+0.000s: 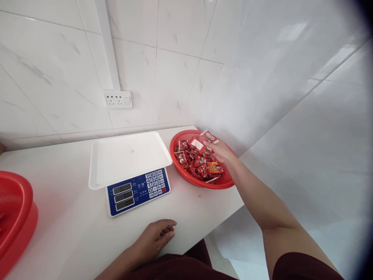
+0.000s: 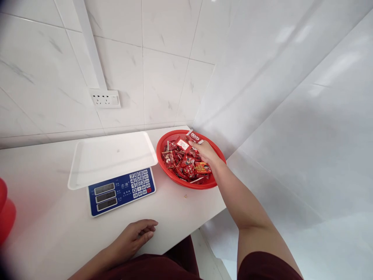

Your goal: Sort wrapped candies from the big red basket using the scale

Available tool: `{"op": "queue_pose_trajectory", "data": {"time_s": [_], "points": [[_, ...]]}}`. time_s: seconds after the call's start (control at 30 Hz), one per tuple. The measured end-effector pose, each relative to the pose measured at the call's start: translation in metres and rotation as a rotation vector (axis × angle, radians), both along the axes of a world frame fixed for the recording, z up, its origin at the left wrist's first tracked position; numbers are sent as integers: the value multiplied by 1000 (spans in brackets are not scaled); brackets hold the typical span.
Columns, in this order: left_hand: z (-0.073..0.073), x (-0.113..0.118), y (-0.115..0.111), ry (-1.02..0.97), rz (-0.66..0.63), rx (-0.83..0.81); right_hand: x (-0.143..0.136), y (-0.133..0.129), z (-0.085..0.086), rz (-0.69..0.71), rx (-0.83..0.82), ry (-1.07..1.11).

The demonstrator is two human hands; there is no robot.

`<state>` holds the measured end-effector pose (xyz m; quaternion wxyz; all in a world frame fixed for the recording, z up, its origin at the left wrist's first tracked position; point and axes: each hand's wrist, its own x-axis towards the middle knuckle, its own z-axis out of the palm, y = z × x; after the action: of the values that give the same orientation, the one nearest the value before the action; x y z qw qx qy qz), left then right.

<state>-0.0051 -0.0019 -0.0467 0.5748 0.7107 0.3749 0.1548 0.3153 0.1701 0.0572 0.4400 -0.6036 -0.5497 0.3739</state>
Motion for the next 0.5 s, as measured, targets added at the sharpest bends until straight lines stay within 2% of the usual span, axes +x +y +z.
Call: {"op": "queue_pose_trajectory", "data": {"time_s": [0.1, 0.23, 0.4, 0.5], "points": [[0, 0, 0, 5, 3, 4, -2, -3, 2, 87, -27, -123], [1, 0, -1, 4, -1, -1, 2, -4, -1, 243, -99, -407], [-1, 0, -1, -7, 0, -7, 6, -2, -13, 290, -141, -605], [0, 0, -1, -16, 4, -9, 7, -1, -12, 307, -133, -659]]}}
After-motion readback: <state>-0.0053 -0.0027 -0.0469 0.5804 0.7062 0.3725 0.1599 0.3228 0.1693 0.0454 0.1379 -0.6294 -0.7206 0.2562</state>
